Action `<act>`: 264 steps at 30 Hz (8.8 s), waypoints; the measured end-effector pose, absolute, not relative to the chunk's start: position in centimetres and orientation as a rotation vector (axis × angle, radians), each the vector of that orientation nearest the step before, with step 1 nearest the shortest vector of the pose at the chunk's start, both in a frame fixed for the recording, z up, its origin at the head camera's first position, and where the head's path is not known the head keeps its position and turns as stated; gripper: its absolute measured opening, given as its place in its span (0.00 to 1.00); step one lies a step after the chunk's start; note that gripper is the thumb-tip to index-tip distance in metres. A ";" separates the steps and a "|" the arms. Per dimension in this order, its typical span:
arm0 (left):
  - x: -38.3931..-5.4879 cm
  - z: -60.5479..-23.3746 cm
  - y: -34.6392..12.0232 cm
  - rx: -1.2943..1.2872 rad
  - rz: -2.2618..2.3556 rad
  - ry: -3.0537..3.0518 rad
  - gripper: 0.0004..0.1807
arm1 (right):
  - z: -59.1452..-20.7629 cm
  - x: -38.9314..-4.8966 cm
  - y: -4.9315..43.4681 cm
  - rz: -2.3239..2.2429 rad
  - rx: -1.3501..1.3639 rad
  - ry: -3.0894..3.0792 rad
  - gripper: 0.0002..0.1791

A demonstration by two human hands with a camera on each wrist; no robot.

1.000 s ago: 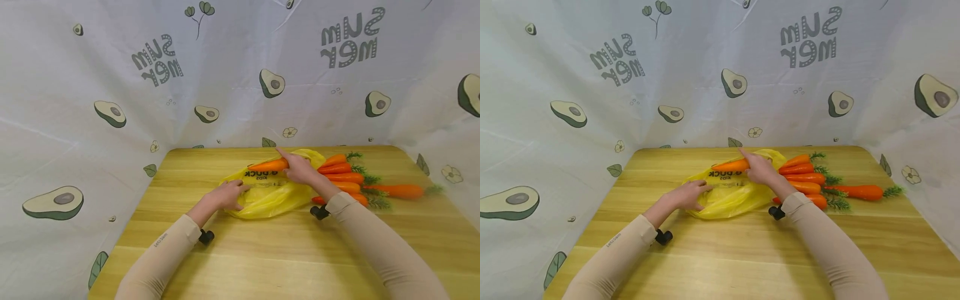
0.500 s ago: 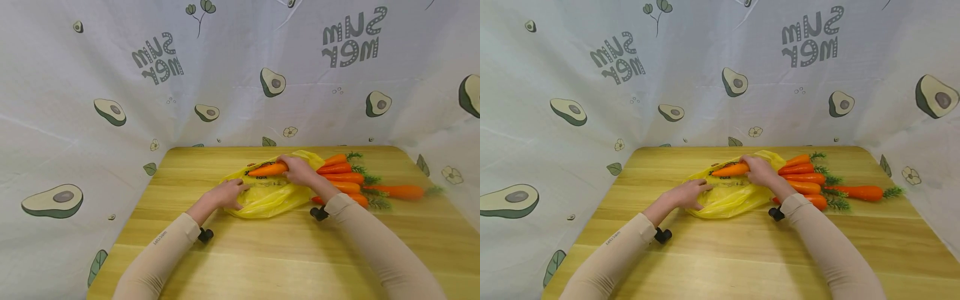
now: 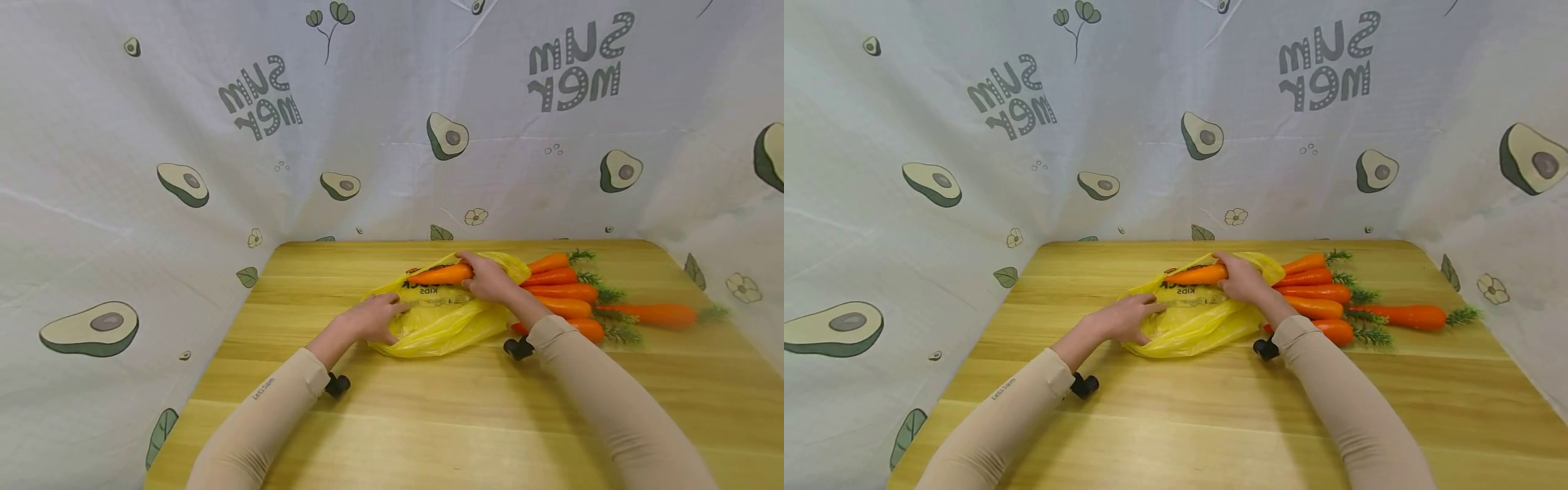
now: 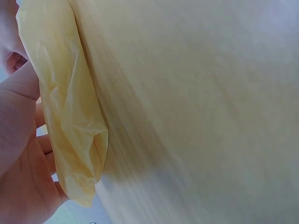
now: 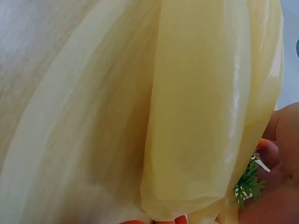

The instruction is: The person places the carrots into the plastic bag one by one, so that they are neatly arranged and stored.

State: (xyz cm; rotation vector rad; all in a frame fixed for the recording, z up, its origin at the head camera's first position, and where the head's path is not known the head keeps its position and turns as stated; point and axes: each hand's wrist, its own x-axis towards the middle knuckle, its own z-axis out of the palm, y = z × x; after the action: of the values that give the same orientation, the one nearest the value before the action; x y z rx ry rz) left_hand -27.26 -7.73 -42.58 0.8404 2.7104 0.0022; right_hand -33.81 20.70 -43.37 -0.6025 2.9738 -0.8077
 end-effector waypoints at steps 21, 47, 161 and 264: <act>-28.1 -42.6 -8.1 0.811 0.061 2.678 0.44 | -42.5 -33.4 20.3 -0.644 -0.631 2.905 0.32; -28.2 -42.7 -8.1 0.830 0.050 2.676 0.43 | -41.5 -32.8 19.7 -0.504 -0.663 2.929 0.31; -27.9 -42.7 -8.5 0.789 0.164 2.681 0.42 | -42.2 -18.9 36.3 -0.381 -0.749 3.077 0.29; -27.8 -42.6 -8.2 0.762 0.177 2.661 0.43 | -36.4 -26.6 21.6 -0.442 -1.024 2.939 0.29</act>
State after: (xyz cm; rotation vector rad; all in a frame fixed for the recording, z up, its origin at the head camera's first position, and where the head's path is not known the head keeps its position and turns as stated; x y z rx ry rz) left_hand -27.80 -8.16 -42.56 0.7622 2.6606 0.1769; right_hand -26.58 21.64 -36.41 -1.0245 2.9393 -0.4424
